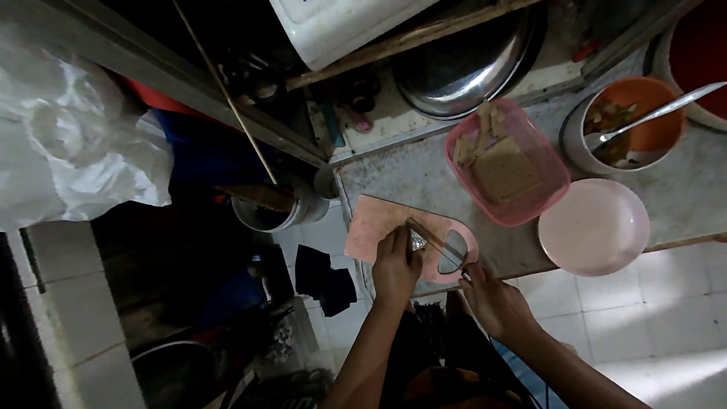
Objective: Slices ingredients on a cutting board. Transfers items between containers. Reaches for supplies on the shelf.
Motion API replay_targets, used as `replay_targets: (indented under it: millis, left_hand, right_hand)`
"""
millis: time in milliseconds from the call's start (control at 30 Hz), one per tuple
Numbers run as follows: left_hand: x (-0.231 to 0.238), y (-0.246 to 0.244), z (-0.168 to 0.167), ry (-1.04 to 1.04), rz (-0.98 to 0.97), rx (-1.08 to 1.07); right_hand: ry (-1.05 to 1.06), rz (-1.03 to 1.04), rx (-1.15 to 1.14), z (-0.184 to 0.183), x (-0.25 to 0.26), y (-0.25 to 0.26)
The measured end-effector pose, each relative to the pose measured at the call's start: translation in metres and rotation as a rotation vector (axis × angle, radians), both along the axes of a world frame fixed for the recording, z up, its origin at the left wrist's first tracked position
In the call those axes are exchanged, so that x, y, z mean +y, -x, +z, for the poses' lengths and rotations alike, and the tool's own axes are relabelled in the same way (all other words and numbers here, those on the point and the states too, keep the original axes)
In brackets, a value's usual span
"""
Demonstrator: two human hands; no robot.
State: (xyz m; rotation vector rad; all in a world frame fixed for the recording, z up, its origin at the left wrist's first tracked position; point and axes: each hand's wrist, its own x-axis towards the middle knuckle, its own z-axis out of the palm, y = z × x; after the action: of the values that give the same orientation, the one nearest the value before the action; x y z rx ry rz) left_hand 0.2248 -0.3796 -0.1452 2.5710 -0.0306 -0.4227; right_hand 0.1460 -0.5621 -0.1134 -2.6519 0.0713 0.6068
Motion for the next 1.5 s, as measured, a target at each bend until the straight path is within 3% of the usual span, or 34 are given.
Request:
replay_targets:
  millis: [200, 367, 700, 833, 1000, 1100, 1267, 1500]
  left_hand:
    - [-0.001, -0.007, 0.006, -0.030, 0.030, 0.109]
    - [-0.001, -0.014, 0.009, -0.052, 0.018, 0.166]
    - [-0.015, -0.012, 0.008, -0.141, -0.037, 0.173]
    - [-0.017, -0.014, 0.012, -0.156, -0.019, 0.212]
    - [-0.018, -0.012, 0.008, -0.151, 0.006, 0.156]
    - [-0.018, -0.007, 0.004, -0.140, 0.030, 0.106]
    - [-0.007, -0.007, 0.009, -0.029, 0.066, 0.163]
    - [0.004, 0.003, 0.008, 0.043, 0.058, 0.149]
  right_hand:
    - [0.093, 0.032, 0.069, 0.003, 0.002, -0.006]
    - [0.029, 0.028, 0.394, 0.013, 0.012, -0.041]
    - [0.028, -0.011, 0.374, -0.006, 0.023, -0.043]
    - [0.020, 0.000, 0.235, -0.018, 0.032, -0.045]
    - [0.036, -0.062, 0.415, -0.008, 0.013, -0.026]
    - [0.004, -0.054, 0.221, -0.018, -0.003, 0.005]
    - [-0.148, -0.041, 0.282, -0.002, -0.018, -0.002]
    - [-0.062, -0.039, 0.054, 0.001, 0.005, 0.011]
